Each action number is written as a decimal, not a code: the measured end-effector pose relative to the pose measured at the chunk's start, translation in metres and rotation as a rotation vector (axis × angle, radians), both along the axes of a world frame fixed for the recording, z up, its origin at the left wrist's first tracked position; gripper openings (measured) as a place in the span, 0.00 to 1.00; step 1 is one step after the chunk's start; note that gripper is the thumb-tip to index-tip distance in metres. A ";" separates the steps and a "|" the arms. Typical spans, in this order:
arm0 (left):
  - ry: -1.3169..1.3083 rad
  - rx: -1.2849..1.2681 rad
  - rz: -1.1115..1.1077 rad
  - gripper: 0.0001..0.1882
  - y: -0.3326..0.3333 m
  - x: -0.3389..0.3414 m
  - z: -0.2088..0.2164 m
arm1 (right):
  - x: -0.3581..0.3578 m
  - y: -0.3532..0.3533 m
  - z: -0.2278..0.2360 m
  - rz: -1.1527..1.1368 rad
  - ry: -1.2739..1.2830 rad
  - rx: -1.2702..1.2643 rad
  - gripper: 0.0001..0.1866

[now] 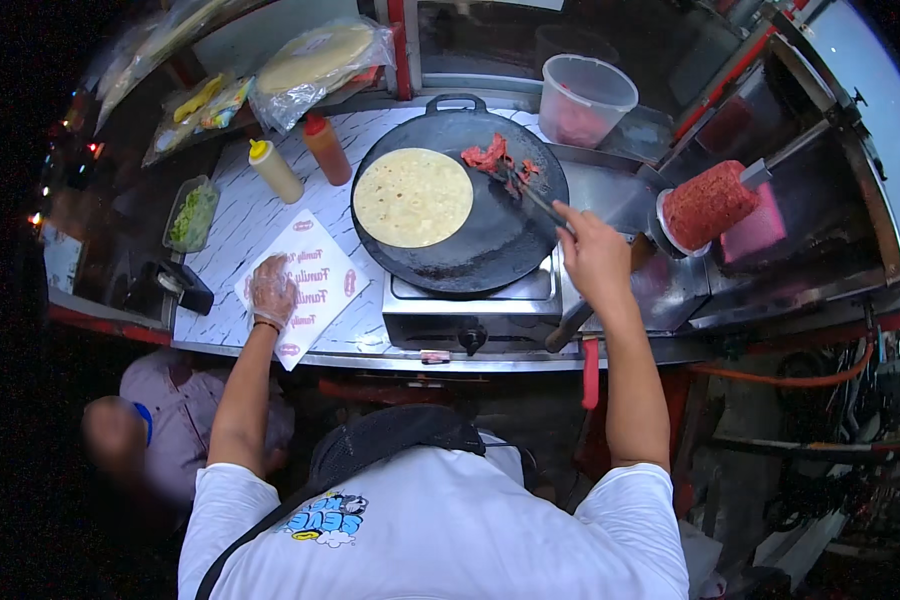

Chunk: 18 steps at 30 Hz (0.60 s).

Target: The person heats a tortilla and sliced meat on a griddle using tongs, then moves the tortilla to a paper wrapper. After placing the meat and adding sauces from squeeze bottles, the person rolls the tortilla and folds the paper wrapper.

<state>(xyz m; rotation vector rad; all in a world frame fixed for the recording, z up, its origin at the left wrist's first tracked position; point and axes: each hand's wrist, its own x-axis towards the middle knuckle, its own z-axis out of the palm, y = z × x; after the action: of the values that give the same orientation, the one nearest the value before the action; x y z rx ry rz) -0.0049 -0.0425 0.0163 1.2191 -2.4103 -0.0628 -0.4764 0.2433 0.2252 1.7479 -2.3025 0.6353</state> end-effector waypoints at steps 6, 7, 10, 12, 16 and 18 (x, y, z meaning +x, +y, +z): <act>-0.134 0.024 0.103 0.29 0.007 -0.005 0.011 | -0.025 -0.005 -0.006 0.106 -0.078 -0.027 0.17; -0.155 0.046 0.114 0.30 0.009 -0.008 0.012 | -0.028 0.001 0.002 0.124 -0.080 -0.021 0.17; -0.192 0.088 0.143 0.30 0.013 -0.013 0.015 | -0.039 -0.009 0.015 0.116 -0.134 -0.058 0.18; -0.224 0.122 0.169 0.30 0.012 -0.013 0.016 | -0.035 -0.019 0.024 0.100 -0.119 0.015 0.19; -0.226 0.144 0.174 0.31 0.013 -0.014 0.017 | -0.022 -0.051 0.029 0.111 0.002 -0.026 0.19; -0.231 0.137 0.169 0.31 0.010 -0.014 0.018 | -0.011 -0.057 0.026 0.093 -0.007 0.010 0.19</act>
<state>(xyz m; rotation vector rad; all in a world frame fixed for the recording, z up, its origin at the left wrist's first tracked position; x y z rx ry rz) -0.0193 -0.0321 0.0344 1.5649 -2.5204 -0.0375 -0.4878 0.1862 0.2515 1.8699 -2.2433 0.6473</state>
